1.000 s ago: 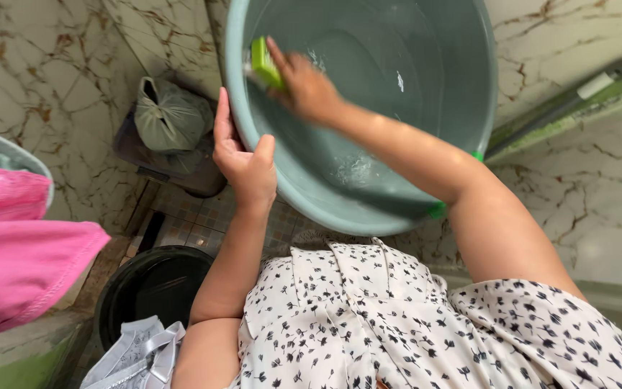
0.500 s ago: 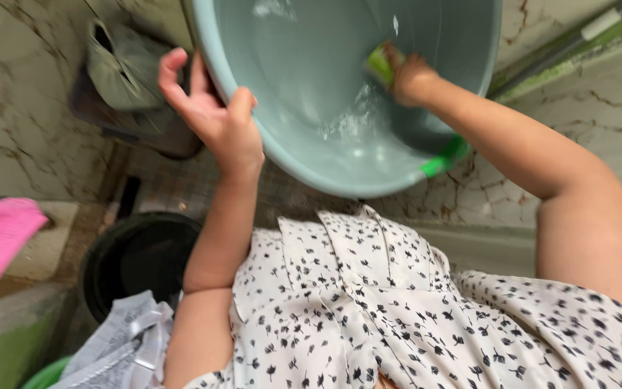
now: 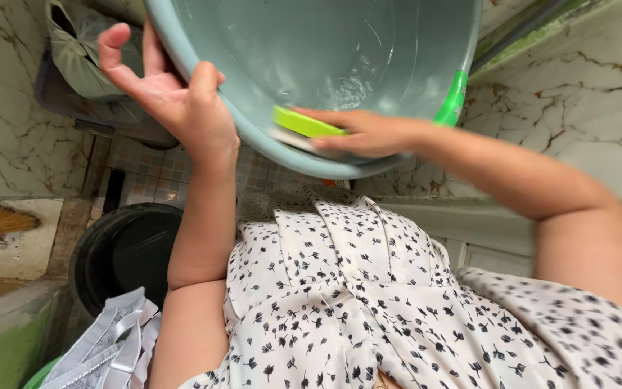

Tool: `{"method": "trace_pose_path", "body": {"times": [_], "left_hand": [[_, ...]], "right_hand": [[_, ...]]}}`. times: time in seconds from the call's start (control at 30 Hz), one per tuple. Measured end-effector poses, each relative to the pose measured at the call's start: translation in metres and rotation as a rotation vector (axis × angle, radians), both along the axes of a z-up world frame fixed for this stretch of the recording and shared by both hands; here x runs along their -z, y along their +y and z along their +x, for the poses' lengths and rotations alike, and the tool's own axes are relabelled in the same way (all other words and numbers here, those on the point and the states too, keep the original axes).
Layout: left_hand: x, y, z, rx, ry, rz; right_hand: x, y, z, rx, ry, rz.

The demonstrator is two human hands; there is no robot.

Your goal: The person holds a light blue plastic basin with green handles and scrubs its interior and exterior surfaces with a green-handled brush. The person repeatedly dips the brush into water inside the basin and scrubs the sides and bottom, then tilts the basin to rinse and continue scrubbing.

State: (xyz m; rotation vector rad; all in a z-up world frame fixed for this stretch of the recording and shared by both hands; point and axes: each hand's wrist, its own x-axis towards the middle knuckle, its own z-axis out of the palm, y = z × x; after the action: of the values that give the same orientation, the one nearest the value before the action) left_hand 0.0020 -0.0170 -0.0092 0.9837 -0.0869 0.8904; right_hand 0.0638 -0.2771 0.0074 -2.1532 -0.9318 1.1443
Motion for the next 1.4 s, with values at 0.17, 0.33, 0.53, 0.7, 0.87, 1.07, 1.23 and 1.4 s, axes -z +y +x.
{"method": "trace_pose_path", "body": {"times": [0.17, 0.33, 0.53, 0.7, 0.87, 1.07, 1.23, 1.4], "left_hand": [[0.008, 0.0, 0.0, 0.024, -0.077, 0.019], [0.019, 0.001, -0.001, 0.003, -0.041, -0.001], [0.026, 0.014, 0.002, 0.005, -0.045, 0.061], [0.026, 0.01, -0.003, 0.005, -0.027, 0.116], [0.02, 0.013, -0.007, -0.032, -0.011, 0.179], [0.025, 0.012, -0.011, 0.042, 0.026, -0.003], [0.025, 0.017, -0.014, 0.032, 0.084, 0.018], [0.03, 0.014, -0.021, -0.044, 0.18, -0.015]], "right_hand": [[-0.02, -0.094, 0.054, -0.187, -1.068, -0.937], [-0.014, -0.107, 0.019, 0.023, -1.228, -0.811], [-0.038, -0.135, -0.005, 0.123, -0.977, -0.423], [-0.04, -0.154, 0.005, 0.451, -1.233, -0.299], [-0.038, -0.164, -0.048, 0.272, -0.9, -0.138], [0.005, -0.203, -0.008, 0.758, -0.924, 0.121], [0.074, -0.204, 0.009, 1.251, -0.085, 1.214], [0.107, -0.185, -0.015, 1.456, 0.201, 1.55]]}}
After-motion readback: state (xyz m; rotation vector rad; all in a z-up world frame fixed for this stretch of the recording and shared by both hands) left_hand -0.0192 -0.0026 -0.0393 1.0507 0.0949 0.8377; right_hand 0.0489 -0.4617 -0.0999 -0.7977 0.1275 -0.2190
